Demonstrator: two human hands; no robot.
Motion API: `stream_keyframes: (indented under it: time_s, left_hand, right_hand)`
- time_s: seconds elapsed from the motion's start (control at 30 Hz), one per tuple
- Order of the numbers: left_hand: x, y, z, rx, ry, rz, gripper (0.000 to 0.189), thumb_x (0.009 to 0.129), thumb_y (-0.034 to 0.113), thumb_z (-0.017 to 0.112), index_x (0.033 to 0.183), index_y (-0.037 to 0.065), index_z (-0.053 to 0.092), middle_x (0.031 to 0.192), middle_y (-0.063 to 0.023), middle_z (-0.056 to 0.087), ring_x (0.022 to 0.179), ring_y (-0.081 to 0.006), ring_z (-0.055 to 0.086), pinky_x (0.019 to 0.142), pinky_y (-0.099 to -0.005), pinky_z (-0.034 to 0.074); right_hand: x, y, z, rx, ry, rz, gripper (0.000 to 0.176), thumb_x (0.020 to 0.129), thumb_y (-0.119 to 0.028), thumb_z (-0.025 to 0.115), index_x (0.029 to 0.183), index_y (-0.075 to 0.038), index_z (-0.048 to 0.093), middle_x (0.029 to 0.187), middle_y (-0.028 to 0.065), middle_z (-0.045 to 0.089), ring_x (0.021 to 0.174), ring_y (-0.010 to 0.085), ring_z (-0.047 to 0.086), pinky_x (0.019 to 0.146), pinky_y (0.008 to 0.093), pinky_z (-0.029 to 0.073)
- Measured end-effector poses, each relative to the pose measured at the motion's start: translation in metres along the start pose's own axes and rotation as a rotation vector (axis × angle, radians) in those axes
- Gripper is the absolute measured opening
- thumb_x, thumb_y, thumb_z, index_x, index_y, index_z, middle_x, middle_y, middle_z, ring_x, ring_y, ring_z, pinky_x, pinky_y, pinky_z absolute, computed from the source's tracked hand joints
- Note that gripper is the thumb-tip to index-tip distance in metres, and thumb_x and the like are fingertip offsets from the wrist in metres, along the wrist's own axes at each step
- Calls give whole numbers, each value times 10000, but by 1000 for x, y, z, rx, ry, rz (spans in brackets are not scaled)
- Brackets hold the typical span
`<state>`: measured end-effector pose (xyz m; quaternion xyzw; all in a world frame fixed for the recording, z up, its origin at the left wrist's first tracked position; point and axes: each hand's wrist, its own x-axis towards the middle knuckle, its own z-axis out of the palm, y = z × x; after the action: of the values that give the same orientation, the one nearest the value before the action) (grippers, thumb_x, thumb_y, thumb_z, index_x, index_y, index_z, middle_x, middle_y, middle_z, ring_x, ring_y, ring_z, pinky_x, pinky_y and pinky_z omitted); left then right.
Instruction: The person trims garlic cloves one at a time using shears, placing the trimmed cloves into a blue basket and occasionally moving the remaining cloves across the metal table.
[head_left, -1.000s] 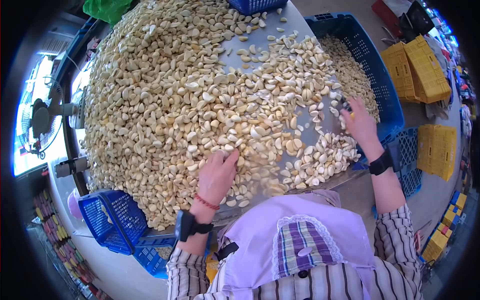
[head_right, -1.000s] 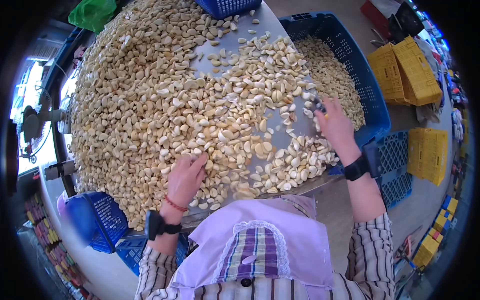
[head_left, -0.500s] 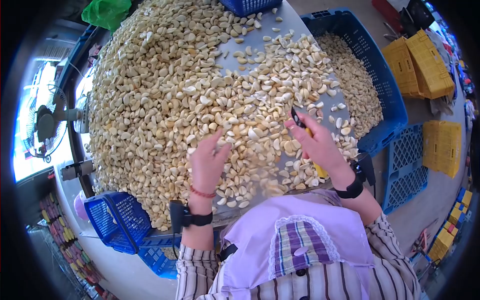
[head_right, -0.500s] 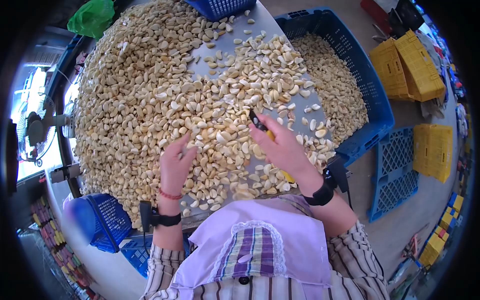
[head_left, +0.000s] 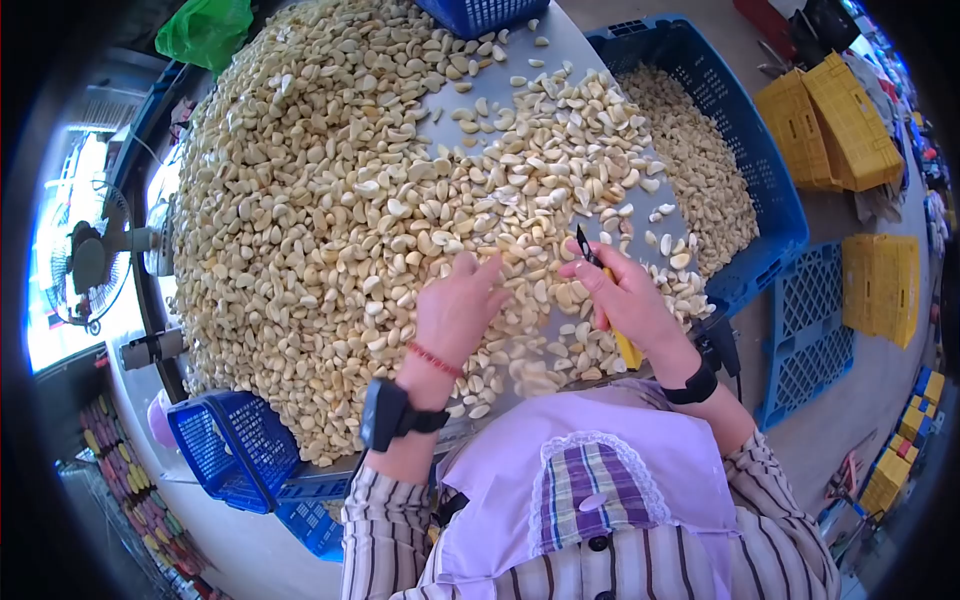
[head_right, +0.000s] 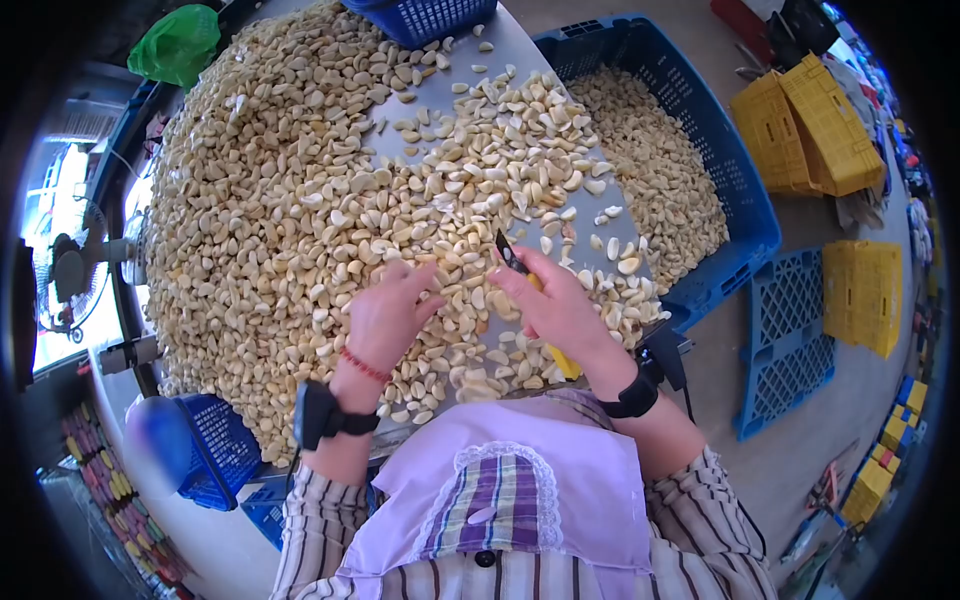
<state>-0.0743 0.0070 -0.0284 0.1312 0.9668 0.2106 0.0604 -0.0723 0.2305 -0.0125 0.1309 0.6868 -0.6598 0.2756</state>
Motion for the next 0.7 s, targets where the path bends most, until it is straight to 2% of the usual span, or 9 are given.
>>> stream_keyframes:
  time_s: [0.1,0.17,0.23,0.27,0.33,0.43,0.5,0.57,0.7]
  left_hand:
    - [13,-26,24,-348,26,-70,265,832,251,661,1052,111,614,619,-71,527,554,-253,576,504,-355,465]
    - [7,-65,36,-702,-6,-107,190,895,240,583,1025,103,605,555,-36,546,493,-202,533,470,-313,453]
    - [-6,-91,20,-2080,-119,-295,186,929,244,517,980,92,610,718,-52,627,467,-123,477,404,-242,389]
    - [-11,-90,13,-2077,-119,-299,186,929,244,517,980,92,610,718,-52,627,467,-123,477,404,-242,389]
    - [-12,-70,-20,-2022,254,-22,227,945,254,478,981,69,604,822,-78,622,470,-75,438,368,-175,304]
    - [-5,-86,-29,-2001,448,-148,213,943,211,490,1019,47,604,908,-97,615,471,-76,435,369,-182,302]
    - [6,-83,-32,-1689,431,-320,168,921,158,527,1008,51,622,875,-86,617,501,-111,479,389,-241,367]
    - [26,-69,-21,-494,235,114,141,886,141,587,967,41,644,910,-68,605,584,-139,538,459,-271,441]
    - [30,-61,-2,173,24,153,143,815,118,664,930,32,662,850,-51,612,606,-138,559,541,-282,473]
  right_hand:
    - [-4,-9,-4,72,-2,-18,467,907,-350,585,1255,-46,519,792,-17,580,457,28,467,426,179,379]
    - [-8,-15,-10,7,0,-33,438,955,-279,512,1282,8,466,1055,73,636,468,26,443,448,167,384]
    - [-6,-7,-20,83,7,-42,434,955,-280,509,1278,6,468,1041,74,638,467,26,443,446,168,387]
    - [-5,-3,-23,152,9,-50,429,956,-281,506,1274,4,470,1026,75,639,467,27,444,445,170,390]
    - [-3,-1,-24,157,17,-33,424,957,-280,501,1271,3,472,1016,76,640,467,28,444,444,171,394]
    - [1,5,-17,171,13,-18,420,953,-288,510,1268,-12,485,993,74,647,459,33,447,435,177,391]
    - [3,2,-10,180,6,-29,422,946,-297,525,1268,-25,497,979,72,655,449,37,448,427,182,385]
    - [3,-3,-4,147,-29,-15,428,939,-304,533,1268,-31,500,973,68,654,459,39,450,428,180,386]
    - [4,-12,-2,131,-66,-46,430,932,-311,541,1265,-40,507,969,61,652,467,30,453,433,177,391]
